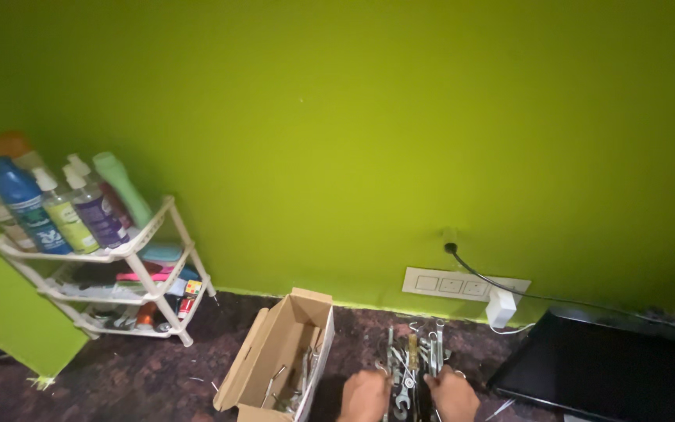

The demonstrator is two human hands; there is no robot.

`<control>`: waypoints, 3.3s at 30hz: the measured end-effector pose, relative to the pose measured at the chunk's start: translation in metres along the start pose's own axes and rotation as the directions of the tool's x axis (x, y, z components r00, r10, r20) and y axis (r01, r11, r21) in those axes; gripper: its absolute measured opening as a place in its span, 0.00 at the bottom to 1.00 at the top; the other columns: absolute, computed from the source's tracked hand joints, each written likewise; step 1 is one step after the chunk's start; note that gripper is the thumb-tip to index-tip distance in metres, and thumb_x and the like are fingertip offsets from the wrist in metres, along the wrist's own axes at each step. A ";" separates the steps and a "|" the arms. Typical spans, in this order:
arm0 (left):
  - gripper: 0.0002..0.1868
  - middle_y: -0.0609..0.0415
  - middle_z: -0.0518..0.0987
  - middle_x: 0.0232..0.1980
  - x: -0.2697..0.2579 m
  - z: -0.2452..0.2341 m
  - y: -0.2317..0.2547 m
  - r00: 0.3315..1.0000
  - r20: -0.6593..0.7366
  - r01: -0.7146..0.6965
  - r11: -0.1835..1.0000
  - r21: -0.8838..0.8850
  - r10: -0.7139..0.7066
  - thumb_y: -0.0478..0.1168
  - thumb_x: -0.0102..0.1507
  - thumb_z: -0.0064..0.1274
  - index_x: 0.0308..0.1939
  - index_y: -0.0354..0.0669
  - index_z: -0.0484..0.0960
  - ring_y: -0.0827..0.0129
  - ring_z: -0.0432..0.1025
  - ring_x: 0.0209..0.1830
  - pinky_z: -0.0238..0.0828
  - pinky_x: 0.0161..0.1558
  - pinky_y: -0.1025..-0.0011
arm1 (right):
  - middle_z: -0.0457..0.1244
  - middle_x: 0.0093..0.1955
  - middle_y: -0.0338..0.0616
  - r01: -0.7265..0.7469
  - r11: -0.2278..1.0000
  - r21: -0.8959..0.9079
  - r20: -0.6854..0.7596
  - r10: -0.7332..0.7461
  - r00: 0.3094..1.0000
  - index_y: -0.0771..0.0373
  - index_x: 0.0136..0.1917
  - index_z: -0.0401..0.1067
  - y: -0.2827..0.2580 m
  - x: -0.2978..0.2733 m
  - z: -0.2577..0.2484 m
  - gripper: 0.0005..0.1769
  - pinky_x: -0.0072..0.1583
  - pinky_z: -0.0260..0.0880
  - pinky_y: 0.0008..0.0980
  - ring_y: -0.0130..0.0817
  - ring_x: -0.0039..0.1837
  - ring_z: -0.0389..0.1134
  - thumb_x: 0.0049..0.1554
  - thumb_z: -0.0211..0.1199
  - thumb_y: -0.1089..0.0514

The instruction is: The person sorts through a collection of metal wrenches on a countertop by hand, picking up individual wrenches, and placing them into a cardboard box.

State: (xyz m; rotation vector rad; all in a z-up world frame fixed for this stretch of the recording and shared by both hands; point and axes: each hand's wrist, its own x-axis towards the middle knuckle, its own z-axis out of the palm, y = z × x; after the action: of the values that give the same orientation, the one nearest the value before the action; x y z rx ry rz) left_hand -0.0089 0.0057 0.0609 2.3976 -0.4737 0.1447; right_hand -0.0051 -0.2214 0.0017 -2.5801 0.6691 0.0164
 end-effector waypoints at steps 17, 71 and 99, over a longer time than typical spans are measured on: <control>0.08 0.40 0.82 0.32 0.014 0.010 -0.009 0.992 0.054 0.121 0.981 -0.152 -0.114 0.44 0.58 0.62 0.39 0.48 0.88 0.46 0.79 0.37 0.76 0.43 0.52 | 0.71 0.51 0.54 -0.184 0.982 0.039 0.027 0.183 0.983 0.54 0.54 0.81 -0.007 0.020 -0.004 0.23 0.57 0.72 0.47 0.52 0.54 0.72 0.51 0.69 0.39; 0.13 0.40 0.83 0.46 -0.004 -0.110 -0.090 0.858 -0.258 0.418 0.896 -0.152 -0.444 0.42 0.58 0.61 0.46 0.47 0.86 0.45 0.78 0.48 0.75 0.50 0.54 | 0.71 0.41 0.45 -0.284 0.411 0.866 0.347 -0.083 0.934 0.61 0.51 0.75 -0.001 -0.062 -0.002 0.13 0.32 0.62 0.34 0.36 0.35 0.70 0.55 0.64 0.53; 0.17 0.43 0.79 0.60 0.005 -0.077 -0.153 0.732 0.094 0.643 0.730 0.230 -0.674 0.40 0.66 0.44 0.54 0.45 0.85 0.48 0.74 0.62 0.73 0.61 0.55 | 0.72 0.38 0.44 -0.143 0.617 0.774 0.265 -0.111 0.958 0.65 0.51 0.78 0.024 -0.040 -0.022 0.13 0.28 0.57 0.28 0.29 0.32 0.68 0.56 0.66 0.55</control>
State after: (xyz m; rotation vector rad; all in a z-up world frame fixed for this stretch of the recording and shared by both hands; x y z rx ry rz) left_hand 0.0547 0.1613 0.0286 2.6165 0.3705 -0.3609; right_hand -0.0535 -0.2315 0.0156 -1.6506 0.4383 0.0831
